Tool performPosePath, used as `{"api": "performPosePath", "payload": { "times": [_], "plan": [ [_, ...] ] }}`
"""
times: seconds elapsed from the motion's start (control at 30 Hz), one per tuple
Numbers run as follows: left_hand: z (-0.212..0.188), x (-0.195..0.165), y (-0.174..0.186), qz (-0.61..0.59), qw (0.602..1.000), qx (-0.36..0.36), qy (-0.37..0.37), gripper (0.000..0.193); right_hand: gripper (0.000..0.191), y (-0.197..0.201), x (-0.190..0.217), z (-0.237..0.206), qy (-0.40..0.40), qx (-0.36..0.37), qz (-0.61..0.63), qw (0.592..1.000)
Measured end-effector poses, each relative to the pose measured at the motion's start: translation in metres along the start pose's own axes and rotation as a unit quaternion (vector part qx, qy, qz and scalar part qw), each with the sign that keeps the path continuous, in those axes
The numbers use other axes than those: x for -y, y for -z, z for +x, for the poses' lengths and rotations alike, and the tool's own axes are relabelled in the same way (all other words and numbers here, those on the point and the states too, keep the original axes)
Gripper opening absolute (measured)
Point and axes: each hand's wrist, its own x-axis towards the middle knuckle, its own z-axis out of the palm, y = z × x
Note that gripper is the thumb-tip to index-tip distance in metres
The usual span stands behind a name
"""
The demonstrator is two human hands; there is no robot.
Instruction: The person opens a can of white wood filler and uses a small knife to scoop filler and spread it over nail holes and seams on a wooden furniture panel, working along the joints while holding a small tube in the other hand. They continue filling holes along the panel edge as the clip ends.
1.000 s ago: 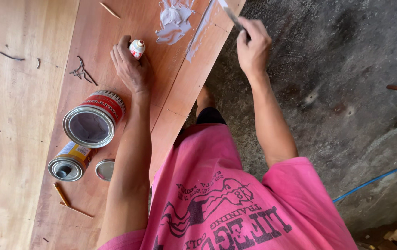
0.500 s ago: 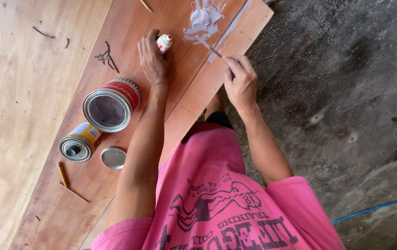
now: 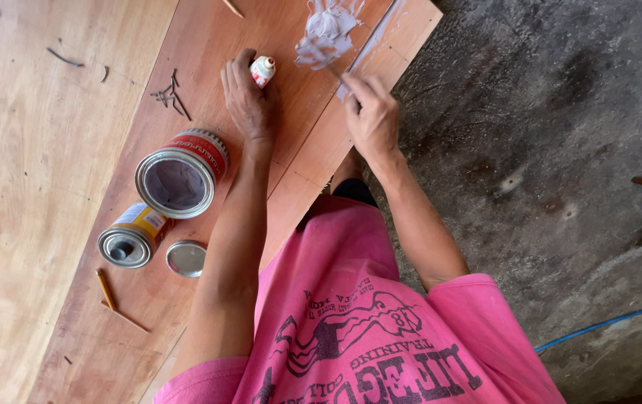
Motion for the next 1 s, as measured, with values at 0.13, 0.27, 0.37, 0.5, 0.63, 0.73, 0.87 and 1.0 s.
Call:
{"api": "performPosePath", "payload": {
  "times": [0.13,0.27,0.37,0.5,0.63,0.73,0.87,1.0],
  "plan": [
    [0.001,-0.004,-0.001,-0.003,1.0,-0.005,-0.012,0.037,0.031,0.011,-0.016,-0.006,-0.024,-0.04,0.074,0.996],
    [0.0,-0.009,-0.001,-0.001,1.0,0.0,-0.01,0.036,0.031,0.027,-0.052,0.001,-0.181,-0.148,0.079,0.969],
    [0.0,-0.011,0.0,-0.01,1.0,-0.005,-0.025,0.037,0.034,0.025,-0.076,0.01,-0.128,-0.2,0.01,0.971],
    [-0.001,-0.012,0.001,-0.007,1.0,-0.001,-0.019,0.035,0.034,0.009,-0.095,0.019,-0.152,-0.192,0.013,0.969],
    [-0.002,-0.014,0.0,-0.006,1.0,0.0,-0.022,0.034,0.036,-0.002,-0.101,0.018,-0.149,-0.183,0.018,0.972],
    [-0.003,-0.014,0.001,-0.008,1.0,0.004,-0.023,0.034,0.042,-0.006,-0.098,0.016,-0.151,-0.154,-0.013,0.976],
    [-0.003,-0.015,0.001,-0.016,1.0,0.004,-0.025,0.037,0.045,-0.008,-0.093,0.012,-0.149,-0.106,-0.067,0.981],
    [-0.002,-0.016,0.001,-0.012,1.0,0.006,-0.023,0.038,0.045,-0.004,-0.096,0.007,-0.112,-0.137,-0.087,0.98]
  ]
}}
